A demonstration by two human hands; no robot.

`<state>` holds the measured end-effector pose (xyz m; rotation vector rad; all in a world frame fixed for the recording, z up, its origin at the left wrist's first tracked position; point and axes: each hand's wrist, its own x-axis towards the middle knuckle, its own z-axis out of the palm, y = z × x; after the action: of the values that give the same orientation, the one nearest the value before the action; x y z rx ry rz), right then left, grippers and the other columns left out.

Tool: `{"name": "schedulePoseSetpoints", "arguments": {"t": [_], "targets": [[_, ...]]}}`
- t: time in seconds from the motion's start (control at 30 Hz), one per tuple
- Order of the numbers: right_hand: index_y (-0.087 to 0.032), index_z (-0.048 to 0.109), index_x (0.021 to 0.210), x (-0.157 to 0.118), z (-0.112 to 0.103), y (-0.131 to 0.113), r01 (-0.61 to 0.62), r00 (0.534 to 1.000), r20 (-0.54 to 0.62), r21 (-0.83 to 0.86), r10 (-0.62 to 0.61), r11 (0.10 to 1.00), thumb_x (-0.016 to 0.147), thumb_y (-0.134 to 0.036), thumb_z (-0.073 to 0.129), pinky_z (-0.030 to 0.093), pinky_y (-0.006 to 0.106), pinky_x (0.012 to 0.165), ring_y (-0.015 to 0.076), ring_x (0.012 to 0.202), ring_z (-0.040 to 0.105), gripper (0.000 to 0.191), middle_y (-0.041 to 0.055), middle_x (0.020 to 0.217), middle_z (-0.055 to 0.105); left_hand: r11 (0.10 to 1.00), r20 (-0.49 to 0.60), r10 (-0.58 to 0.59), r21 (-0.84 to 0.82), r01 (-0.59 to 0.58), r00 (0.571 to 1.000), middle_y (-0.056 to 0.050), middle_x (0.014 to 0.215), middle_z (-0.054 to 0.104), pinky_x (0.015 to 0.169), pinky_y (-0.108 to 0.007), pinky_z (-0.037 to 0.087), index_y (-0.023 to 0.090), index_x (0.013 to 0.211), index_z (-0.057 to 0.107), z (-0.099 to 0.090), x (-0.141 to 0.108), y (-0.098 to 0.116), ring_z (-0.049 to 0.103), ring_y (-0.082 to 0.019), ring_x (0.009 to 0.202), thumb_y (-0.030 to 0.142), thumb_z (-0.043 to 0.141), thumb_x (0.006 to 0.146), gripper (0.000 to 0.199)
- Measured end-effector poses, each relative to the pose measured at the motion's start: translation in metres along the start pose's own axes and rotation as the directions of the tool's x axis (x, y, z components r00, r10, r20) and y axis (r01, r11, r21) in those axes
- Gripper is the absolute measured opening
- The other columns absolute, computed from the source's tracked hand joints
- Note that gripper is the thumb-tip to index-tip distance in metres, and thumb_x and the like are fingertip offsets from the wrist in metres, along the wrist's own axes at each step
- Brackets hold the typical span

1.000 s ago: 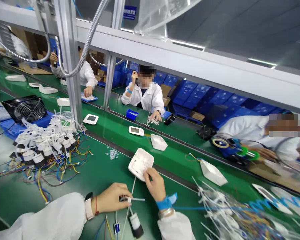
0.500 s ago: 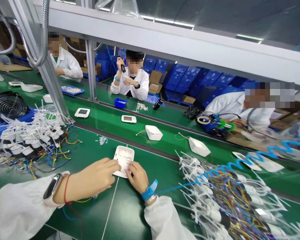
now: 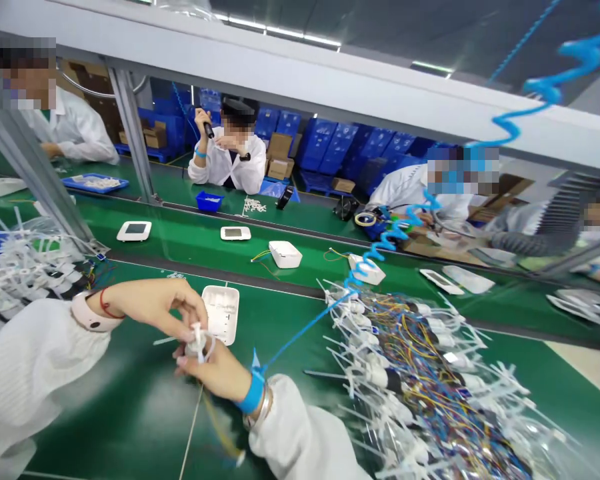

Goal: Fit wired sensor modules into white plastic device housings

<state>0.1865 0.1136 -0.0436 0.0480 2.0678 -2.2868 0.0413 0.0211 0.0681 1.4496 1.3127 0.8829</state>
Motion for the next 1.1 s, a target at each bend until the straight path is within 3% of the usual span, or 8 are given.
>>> {"name": "schedulePoseSetpoints", "arguments": {"t": [0.13, 0.2, 0.3, 0.43, 0.53, 0.63, 0.73, 1.1], "targets": [[-0.017, 0.049, 0.105, 0.003, -0.042, -0.017, -0.168, 0.984, 0.068, 0.098, 0.162, 0.981, 0.071, -0.053, 0.061, 0.034, 0.016, 0.034, 0.0064, 0.042, 0.052, 0.051, 0.0053, 0.085, 0.062, 1.0, -0.302, 0.003, -0.017, -0.008, 0.953, -0.005, 0.082, 0.069, 0.065, -0.025, 0.049, 0.014, 0.095, 0.065, -0.001, -0.006, -0.024, 0.064, -0.016, 0.072, 0.033, 0.063, 0.075, 0.027], [-0.014, 0.052, 0.105, 0.003, -0.063, -0.021, -0.171, 0.985, -0.011, -0.043, 0.17, 0.984, 0.075, -0.053, 0.055, 0.021, 0.015, 0.03, 0.0025, 0.032, 0.04, 0.049, 0.0034, 0.074, 0.062, 0.993, -0.451, 0.06, 0.117, -0.008, 0.891, -0.004, 0.081, 0.069, 0.066, -0.023, 0.048, 0.014, 0.091, 0.066, 0.003, -0.005, -0.039, 0.062, -0.014, 0.071, 0.031, 0.06, 0.078, 0.022], [-0.012, 0.063, 0.092, 0.007, -0.088, -0.021, -0.117, 0.983, -0.177, -0.39, 0.051, 0.913, 0.078, -0.048, 0.055, 0.032, 0.018, 0.038, 0.0055, 0.039, 0.044, 0.039, 0.0025, 0.065, 0.062, 0.944, -0.585, 0.196, 0.329, 0.01, 0.787, -0.003, 0.081, 0.068, 0.068, -0.022, 0.046, 0.016, 0.084, 0.067, 0.007, 0.001, -0.065, 0.061, -0.013, 0.073, 0.03, 0.058, 0.081, 0.017], [-0.016, 0.067, 0.092, 0.022, -0.102, -0.017, -0.073, 0.936, -0.262, -0.797, -0.236, 0.599, 0.077, -0.035, 0.061, 0.044, 0.025, 0.061, 0.0151, 0.065, 0.059, 0.026, 0.0046, 0.08, 0.068, 0.892, -0.672, 0.318, 0.451, 0.03, 0.669, -0.004, 0.086, 0.066, 0.074, -0.026, 0.046, 0.017, 0.085, 0.066, 0.008, 0.01, -0.109, 0.06, -0.015, 0.081, 0.03, 0.056, 0.083, 0.017], [-0.019, 0.066, 0.099, 0.041, -0.103, -0.012, -0.082, 0.945, -0.181, -0.938, -0.274, 0.337, 0.079, -0.031, 0.06, 0.044, 0.027, 0.068, 0.0176, 0.076, 0.061, 0.024, 0.0048, 0.089, 0.068, 0.88, -0.707, 0.36, 0.475, 0.031, 0.609, -0.006, 0.096, 0.066, 0.084, -0.03, 0.045, 0.017, 0.088, 0.066, 0.006, 0.014, -0.141, 0.06, -0.017, 0.091, 0.029, 0.055, 0.084, 0.017], [-0.023, 0.065, 0.103, 0.059, -0.099, -0.005, -0.109, 0.967, -0.132, -0.988, -0.22, 0.114, 0.081, -0.032, 0.058, 0.044, 0.026, 0.065, 0.0187, 0.079, 0.062, 0.024, 0.0044, 0.089, 0.067, 0.897, -0.74, 0.32, 0.438, 0.062, 0.591, -0.007, 0.104, 0.065, 0.089, -0.033, 0.044, 0.017, 0.09, 0.066, 0.001, 0.018, -0.164, 0.06, -0.019, 0.097, 0.029, 0.056, 0.083, 0.017], [-0.025, 0.063, 0.104, 0.069, -0.096, 0.003, -0.13, 0.977, -0.127, -0.991, -0.172, -0.006, 0.084, -0.034, 0.054, 0.042, 0.024, 0.058, 0.0176, 0.076, 0.062, 0.024, 0.0035, 0.089, 0.065, 0.915, -0.737, 0.287, 0.4, 0.052, 0.612, -0.007, 0.105, 0.065, 0.091, -0.032, 0.044, 0.017, 0.091, 0.067, -0.002, 0.021, -0.173, 0.06, -0.018, 0.099, 0.03, 0.056, 0.083, 0.018], [-0.019, 0.065, 0.09, 0.068, -0.092, 0.017, -0.113, 0.962, -0.077, -0.986, -0.263, -0.127, 0.083, -0.035, 0.055, 0.04, 0.025, 0.054, 0.015, 0.071, 0.058, 0.02, 0.0061, 0.096, 0.056, 0.839, -0.676, 0.387, 0.541, 0.065, 0.627, -0.005, 0.101, 0.065, 0.087, -0.032, 0.042, 0.019, 0.091, 0.065, 0.0, 0.021, -0.175, 0.056, -0.017, 0.096, 0.029, 0.056, 0.084, 0.015]]}}
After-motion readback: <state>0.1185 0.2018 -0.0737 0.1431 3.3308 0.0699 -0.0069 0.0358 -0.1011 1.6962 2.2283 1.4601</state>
